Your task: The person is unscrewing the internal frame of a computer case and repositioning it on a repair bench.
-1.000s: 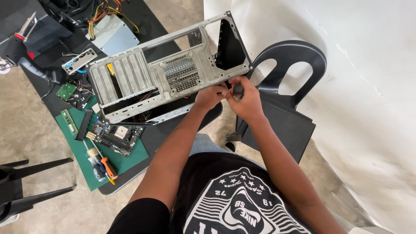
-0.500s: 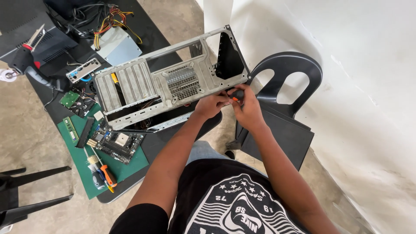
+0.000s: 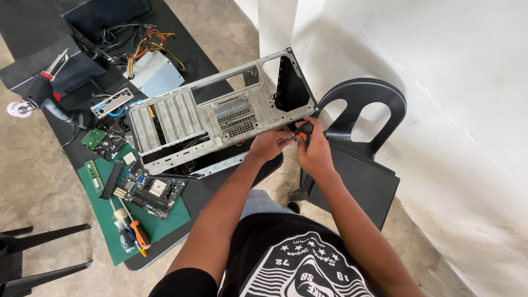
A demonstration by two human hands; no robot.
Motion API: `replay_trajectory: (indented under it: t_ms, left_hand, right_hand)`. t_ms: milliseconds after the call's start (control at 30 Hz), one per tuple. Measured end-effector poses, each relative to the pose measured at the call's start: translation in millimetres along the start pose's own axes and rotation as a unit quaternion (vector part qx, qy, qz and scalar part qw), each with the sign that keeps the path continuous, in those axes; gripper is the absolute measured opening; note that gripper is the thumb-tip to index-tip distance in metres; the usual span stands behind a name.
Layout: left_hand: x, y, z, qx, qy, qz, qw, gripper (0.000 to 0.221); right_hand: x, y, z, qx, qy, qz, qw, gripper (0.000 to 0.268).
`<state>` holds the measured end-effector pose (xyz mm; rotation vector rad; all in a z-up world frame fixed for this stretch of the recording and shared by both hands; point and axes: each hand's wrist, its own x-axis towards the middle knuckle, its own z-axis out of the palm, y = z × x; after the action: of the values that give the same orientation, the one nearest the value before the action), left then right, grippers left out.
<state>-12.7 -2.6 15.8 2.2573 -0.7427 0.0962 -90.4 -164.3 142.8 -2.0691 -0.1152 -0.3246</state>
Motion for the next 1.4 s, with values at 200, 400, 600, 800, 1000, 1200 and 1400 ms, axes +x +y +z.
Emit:
replay_trajectory:
  t_ms: [200,400,600,800,1000,1200,1400]
  left_hand:
    - [-5.8,-10.4,12.8,0.087,0.021,0.027,0.996,0.035]
    - [-8.0,-4.6,0.0,-0.009,-0.011,-0.018,1.000,0.020]
    - [-2.1,-0.7,-2.4,-0.041,-0.034,-0.036,0.998,0.021]
    - [-3.6,-15.0,7.9,0.028,-0.020,-0.022,0.999,0.021]
    - [-4.1,12.1,-13.0,-0.021,-0.031,-0.020,0.999,0.025]
    - [-0.4,2.4,-4.4,-0.039,-0.031,-0.026,0.998,0.016]
    - [-3.1,0.6,-0.4,0.036,-0.036,-0.011,0.999,0.017]
  right_hand:
    - [4.0,14.6,3.5,-0.102,0.000,0.078,0.992,0.053]
    - [-1.5,7.4,1.2,-0.015,0.046,0.072,0.996,0.050]
    - [0.7,-10.1,-9.9,-0.014,-0.001,0.000,1.000,0.051]
    - [-4.1,15.3,5.5,-0.112,0.044,0.064,0.991,0.048]
    - [-3.1,1.8,-5.8,-0.022,0.018,0.110,0.994,0.058]
    - [-5.1,-1.7,-4.8,-0.021,-0.019,0.040,0.999,0.042]
    - [-7.0,40.5,16.6,-0.094,0.068,0.035,0.993,0.042]
